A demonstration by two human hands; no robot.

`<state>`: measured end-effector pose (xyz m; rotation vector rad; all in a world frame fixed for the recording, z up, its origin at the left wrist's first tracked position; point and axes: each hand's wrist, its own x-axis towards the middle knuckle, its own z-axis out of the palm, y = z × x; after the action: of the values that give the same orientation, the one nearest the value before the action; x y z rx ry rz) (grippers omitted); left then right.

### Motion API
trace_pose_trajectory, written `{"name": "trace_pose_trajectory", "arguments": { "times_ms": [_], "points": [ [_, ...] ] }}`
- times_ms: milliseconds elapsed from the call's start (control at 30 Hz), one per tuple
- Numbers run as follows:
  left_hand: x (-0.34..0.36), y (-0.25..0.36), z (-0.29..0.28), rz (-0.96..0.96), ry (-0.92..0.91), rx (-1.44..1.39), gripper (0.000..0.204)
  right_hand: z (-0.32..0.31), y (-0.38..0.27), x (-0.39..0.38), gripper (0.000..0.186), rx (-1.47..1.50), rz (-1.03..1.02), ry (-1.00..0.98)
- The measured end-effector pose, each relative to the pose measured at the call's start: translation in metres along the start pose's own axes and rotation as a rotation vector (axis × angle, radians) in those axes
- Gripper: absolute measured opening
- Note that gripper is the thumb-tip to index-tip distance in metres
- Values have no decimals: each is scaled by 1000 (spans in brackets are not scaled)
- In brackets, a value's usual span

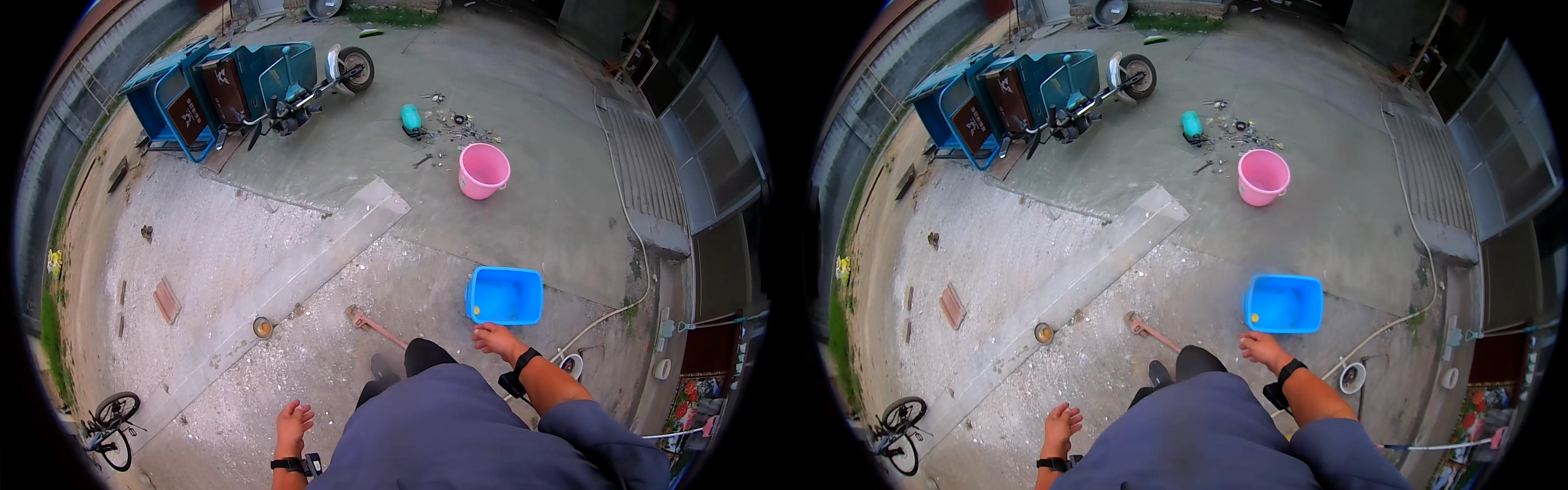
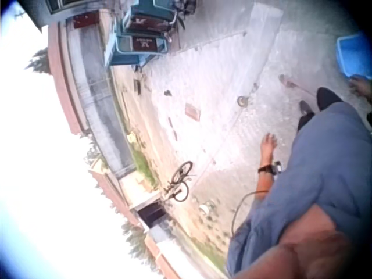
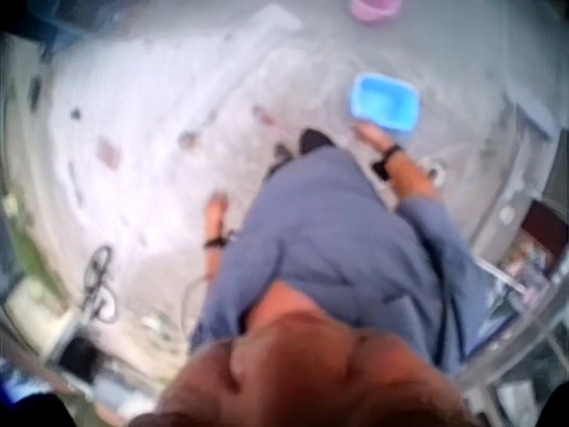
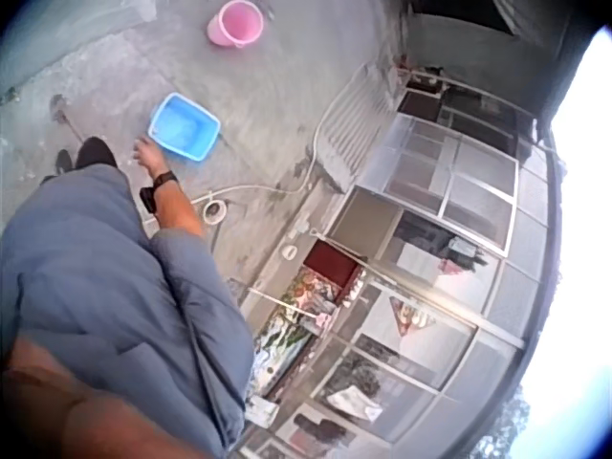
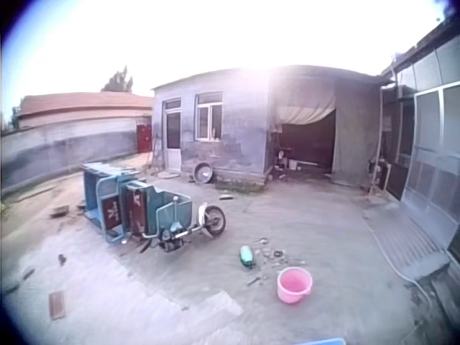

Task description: The person walks around a cluttered outdoor area, picks up a wrench, and uses it to tighten bolts on the wheel hub of a three-wheeled vehicle. The person also briefly sweeps the ground with a broom.

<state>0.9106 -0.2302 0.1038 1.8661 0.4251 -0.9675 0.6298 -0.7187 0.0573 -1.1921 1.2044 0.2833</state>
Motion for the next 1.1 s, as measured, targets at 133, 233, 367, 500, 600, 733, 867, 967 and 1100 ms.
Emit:
{"name": "trace_pose_trajectory", "arguments": {
  "times_ms": [133, 233, 367, 500, 600, 733, 867, 967, 1100],
  "points": [
    [64, 102, 22, 57, -102, 100, 44, -9, -4, 17, 38, 185, 18, 102],
    [109, 175, 61, 81, -167, 176, 46, -30, -11, 36, 37, 216, 107, 137],
    [171, 248, 118, 80, -204, 221, 48, -66, -34, 91, 36, 266, 187, 195],
    [211, 322, 175, 5, -199, 254, 47, -114, -111, 153, 39, 328, 189, 214],
    [221, 389, 214, -2, -229, 261, 46, -149, -211, 195, 39, 337, 118, 205],
    [256, 465, 250, 8, -241, 260, 44, -191, -336, 256, 38, 335, -10, 193],
    [310, 536, 275, -13, -252, 271, 43, -207, -446, 319, 37, 313, -78, 169],
    [360, 601, 301, -7, -261, 295, 41, -206, -505, 376, 36, 321, -73, 168],
    [446, 700, 327, 31, -285, 316, 40, -201, -579, 440, 35, 314, -32, 199]
  ]
}}
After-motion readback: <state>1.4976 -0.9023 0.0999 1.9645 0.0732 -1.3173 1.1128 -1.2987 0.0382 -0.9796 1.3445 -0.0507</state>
